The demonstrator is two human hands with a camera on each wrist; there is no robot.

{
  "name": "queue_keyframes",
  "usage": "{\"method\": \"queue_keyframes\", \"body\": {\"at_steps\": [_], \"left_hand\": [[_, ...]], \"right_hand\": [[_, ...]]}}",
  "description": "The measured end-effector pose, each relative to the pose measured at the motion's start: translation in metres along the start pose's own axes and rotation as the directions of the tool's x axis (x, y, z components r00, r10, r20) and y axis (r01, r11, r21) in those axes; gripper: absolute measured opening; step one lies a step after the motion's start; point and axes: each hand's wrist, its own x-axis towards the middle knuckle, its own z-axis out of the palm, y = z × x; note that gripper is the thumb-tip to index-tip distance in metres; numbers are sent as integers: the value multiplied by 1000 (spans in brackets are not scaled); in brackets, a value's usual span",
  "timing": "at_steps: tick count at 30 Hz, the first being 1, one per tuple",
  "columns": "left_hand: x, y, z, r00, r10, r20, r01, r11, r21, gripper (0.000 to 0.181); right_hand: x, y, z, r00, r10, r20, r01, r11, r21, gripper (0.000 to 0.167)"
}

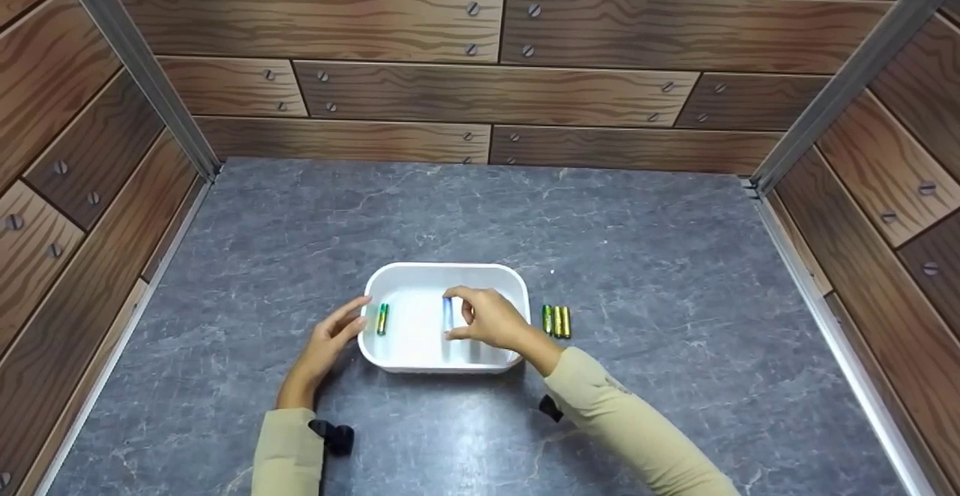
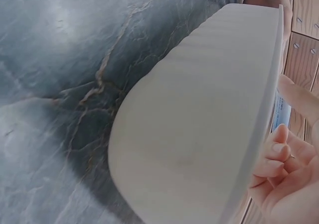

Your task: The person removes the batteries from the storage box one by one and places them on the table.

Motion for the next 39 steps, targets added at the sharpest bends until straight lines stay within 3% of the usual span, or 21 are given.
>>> {"method": "queue_keyframes", "body": {"at_steps": [9,17,26,39], "left_hand": [[0,-1,-1,1000,-17,1,17,1000,4,43],[-1,-1,-2,1000,-19,7,19,1000,2,43],[-1,-1,-2,1000,-20,-1,20,999,26,43],[-1,-1,1,1000,22,-5,-21,1000,16,42]], "right_hand": [[-13,12,-11,999,-29,-21,30,999,42,57],[-25,22,-20,999,14,-40,-10,995,98,56],[-37,35,-25,995,0,-102,13,991,132,56],[-56,56,-31,987,37,-155,-1,974,228,55]]}}
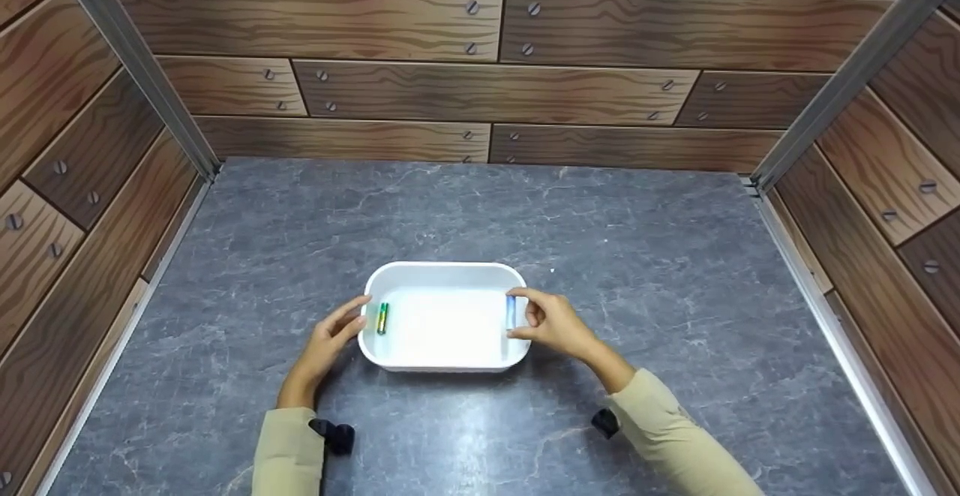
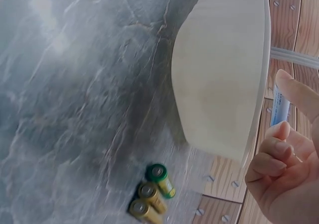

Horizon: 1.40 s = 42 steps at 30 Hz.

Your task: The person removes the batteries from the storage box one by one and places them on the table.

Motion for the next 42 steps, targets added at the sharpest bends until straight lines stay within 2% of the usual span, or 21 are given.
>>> {"method": "queue_keyframes", "body": {"at_steps": [11,18,28,35,42], "left_hand": [[2,0,-1,1000,13,16,-13,1000,0,42],[2,-1,0,999,34,-4,-34,999,9,41],[1,-1,-1,1000,14,16,-14,999,-35,43],[1,-1,0,1000,25,-2,-25,999,-21,43],[0,0,0,1000,6,5,-6,999,-36,42]], "right_hand": [[-12,20,-18,998,56,-13,-56,998,23,58],[-19,31,-22,998,57,-16,-57,998,8,59],[-30,47,-30,994,109,-27,-109,994,3,59],[-37,59,-34,989,147,-34,-146,989,27,59],[-41,69,-36,982,186,-18,-186,982,34,59]]}}
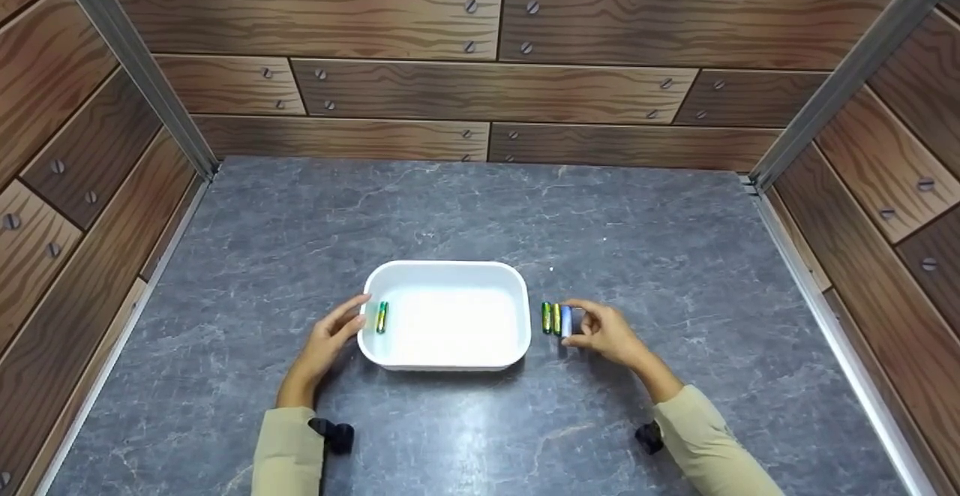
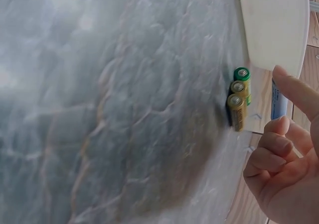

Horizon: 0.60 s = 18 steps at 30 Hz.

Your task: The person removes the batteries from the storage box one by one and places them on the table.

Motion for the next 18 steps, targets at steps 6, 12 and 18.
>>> {"method": "queue_keyframes", "body": {"at_steps": [6,12,18], "left_hand": [[0,-1,0,1000,-19,3,19,1000,6,43],[0,1,0,1000,-23,0,23,999,27,42],[1,0,1,1000,4,-9,-4,999,42,42]], "right_hand": [[0,13,-4,1000,26,5,-26,999,-37,61],[0,22,-7,1000,30,1,-30,995,-92,58],[3,25,-8,1000,28,10,-26,994,-107,58]]}}
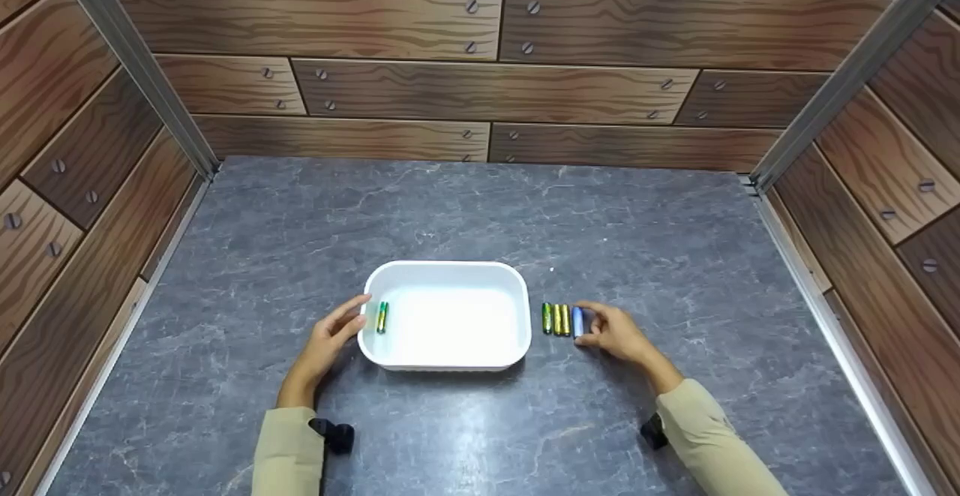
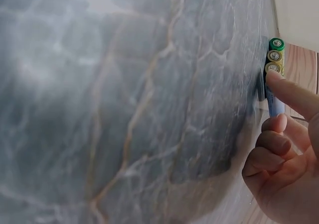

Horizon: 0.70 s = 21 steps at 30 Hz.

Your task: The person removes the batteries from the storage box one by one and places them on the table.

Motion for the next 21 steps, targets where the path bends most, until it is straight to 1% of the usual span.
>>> {"method": "queue_keyframes", "body": {"at_steps": [8,13,21], "left_hand": [[-1,-1,-2,1000,7,4,-7,1000,-8,42],[-1,-1,-1,1000,24,3,-24,1000,-4,42],[-1,0,-1,1000,9,18,-9,999,-32,42]], "right_hand": [[7,-2,0,999,21,27,-20,1000,-3,61],[9,-3,0,998,31,52,-31,1000,2,61],[10,-6,0,996,69,54,-70,997,20,67]]}}
